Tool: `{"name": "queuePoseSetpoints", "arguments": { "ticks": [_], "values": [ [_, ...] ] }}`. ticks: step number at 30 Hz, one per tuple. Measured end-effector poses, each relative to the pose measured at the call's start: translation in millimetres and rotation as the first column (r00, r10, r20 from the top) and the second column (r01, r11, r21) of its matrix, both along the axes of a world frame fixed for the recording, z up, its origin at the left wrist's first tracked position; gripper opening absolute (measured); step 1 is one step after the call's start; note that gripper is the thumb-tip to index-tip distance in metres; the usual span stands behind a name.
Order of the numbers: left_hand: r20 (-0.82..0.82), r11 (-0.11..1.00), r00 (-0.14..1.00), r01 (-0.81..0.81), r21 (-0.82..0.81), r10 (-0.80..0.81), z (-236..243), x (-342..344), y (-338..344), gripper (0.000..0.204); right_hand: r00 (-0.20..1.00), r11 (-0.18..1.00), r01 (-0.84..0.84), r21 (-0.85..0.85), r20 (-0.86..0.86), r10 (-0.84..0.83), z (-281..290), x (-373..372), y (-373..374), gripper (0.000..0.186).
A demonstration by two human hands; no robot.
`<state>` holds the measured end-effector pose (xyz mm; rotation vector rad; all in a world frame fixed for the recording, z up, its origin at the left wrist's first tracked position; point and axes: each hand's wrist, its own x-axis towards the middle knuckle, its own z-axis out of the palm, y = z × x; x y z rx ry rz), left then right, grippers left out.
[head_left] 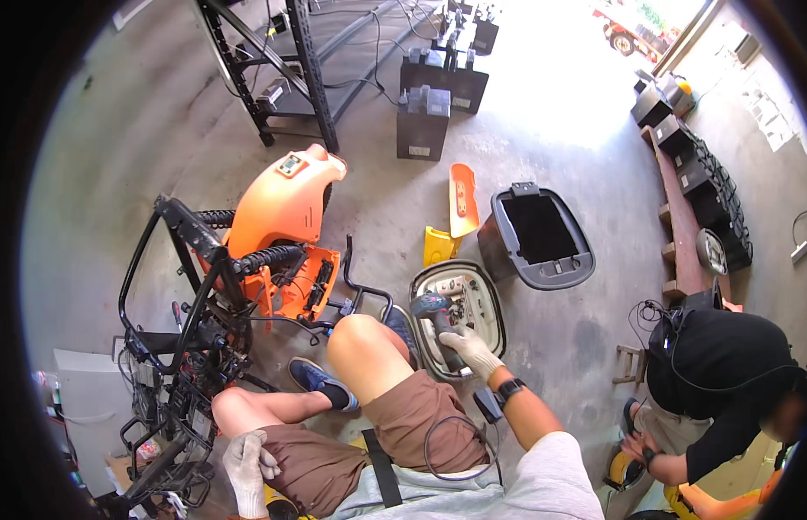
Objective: Disassembling and reassembling the plastic body panels and components of a yellow scooter/motorcycle.
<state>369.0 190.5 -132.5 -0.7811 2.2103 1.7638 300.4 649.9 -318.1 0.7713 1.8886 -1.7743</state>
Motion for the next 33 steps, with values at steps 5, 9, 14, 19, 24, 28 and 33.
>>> {"name": "queuePoseSetpoints", "arguments": {
  "ticks": [5,9,14,19,24,28,33],
  "values": [
    [-0.021,0.993,1.0,0.013,0.114,-0.011,13,9,-1,0.022,0.974,0.969,0.037,-0.243,-0.21,-0.09,91,18,-1,0.044],
    [-0.076,0.958,0.968,0.247,0.144,-0.239,28,-3,31,0.019,0.902,0.994,-0.075,-0.084,-0.43,0.032,175,37,-24,0.055],
    [-0.341,0.806,0.757,0.592,-0.001,-0.557,51,-22,103,0.041,0.786,0.943,-0.158,0.292,-0.541,0.299,245,59,-97,0.062],
    [-0.593,0.689,0.7,0.655,0.312,-0.398,70,-26,116,0.076,0.705,0.928,-0.33,0.172,-0.608,0.364,251,70,-180,0.069],
    [-0.454,0.787,0.887,0.336,0.518,-0.08,62,1,81,0.057,0.571,0.737,-0.591,0.329,-0.475,0.67,235,75,-213,0.066],
    [-0.386,0.932,0.913,0.248,0.264,-0.133,60,23,41,0.035,0.661,0.781,-0.62,0.079,-0.483,0.574,225,59,-217,0.038],
    [-0.395,0.92,0.837,0.387,-0.061,-0.378,39,56,17,0.032,0.873,0.807,-0.441,-0.393,-0.396,0.284,214,33,-233,0.048]
  ]
}}
